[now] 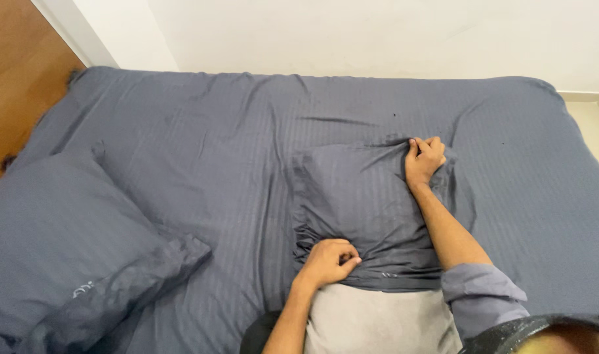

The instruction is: The person places a pillowcase over a pillow on a bed and pulls the fabric over the pillow, smoothing and adjusting the corners until the pillow is fully encased.

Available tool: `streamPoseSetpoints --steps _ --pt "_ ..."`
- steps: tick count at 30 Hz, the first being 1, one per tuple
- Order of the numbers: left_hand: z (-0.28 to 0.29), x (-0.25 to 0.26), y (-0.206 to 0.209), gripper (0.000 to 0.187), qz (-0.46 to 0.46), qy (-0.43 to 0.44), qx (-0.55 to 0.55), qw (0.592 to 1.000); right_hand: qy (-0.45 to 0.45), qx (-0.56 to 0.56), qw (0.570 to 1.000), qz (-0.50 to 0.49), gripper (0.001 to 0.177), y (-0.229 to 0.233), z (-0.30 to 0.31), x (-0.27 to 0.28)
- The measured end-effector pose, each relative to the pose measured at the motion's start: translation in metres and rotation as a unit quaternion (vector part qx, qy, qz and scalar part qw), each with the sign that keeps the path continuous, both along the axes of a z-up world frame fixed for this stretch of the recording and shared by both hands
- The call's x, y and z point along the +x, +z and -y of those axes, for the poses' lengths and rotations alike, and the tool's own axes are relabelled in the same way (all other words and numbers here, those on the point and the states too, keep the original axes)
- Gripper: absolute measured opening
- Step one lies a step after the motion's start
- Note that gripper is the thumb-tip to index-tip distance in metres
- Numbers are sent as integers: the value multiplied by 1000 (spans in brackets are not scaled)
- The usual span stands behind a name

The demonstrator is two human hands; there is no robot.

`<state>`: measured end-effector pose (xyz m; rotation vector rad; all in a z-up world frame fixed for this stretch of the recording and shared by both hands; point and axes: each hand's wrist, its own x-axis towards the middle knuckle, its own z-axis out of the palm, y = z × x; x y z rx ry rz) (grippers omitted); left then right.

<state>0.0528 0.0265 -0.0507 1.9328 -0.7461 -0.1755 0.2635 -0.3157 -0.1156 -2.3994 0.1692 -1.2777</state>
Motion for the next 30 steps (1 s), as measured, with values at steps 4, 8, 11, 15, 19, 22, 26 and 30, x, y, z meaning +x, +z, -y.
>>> streamPoseSetpoints --steps 4,8,11,15,19,22,26,30 --pt "-1 0 0 23 27 36 -25 999 35 -25 986 -161 21 8 31 -16" --pt "0 -3 -2 19 48 11 -16 999 0 32 930 -366 47 1 71 -39" --pt "0 -9 -5 18 -1 -41 11 999 -12 133 941 -310 53 -12 85 -54" --pt "-6 -4 -6 17 -23 -102 -14 994 -62 206 932 -293 33 -22 80 -54" --pt "-10 2 -4 18 -73 -49 -15 996 -124 219 964 -84 25 -9 80 -48" --pt "-11 1 1 22 -53 16 -47 997 -92 290 940 -156 19 11 82 -79" --pt "-22 1 10 27 105 93 -31 990 237 194 930 -204 40 35 50 -184" --pt "-17 -6 4 26 173 155 12 973 304 6 893 -331 35 52 11 -267"
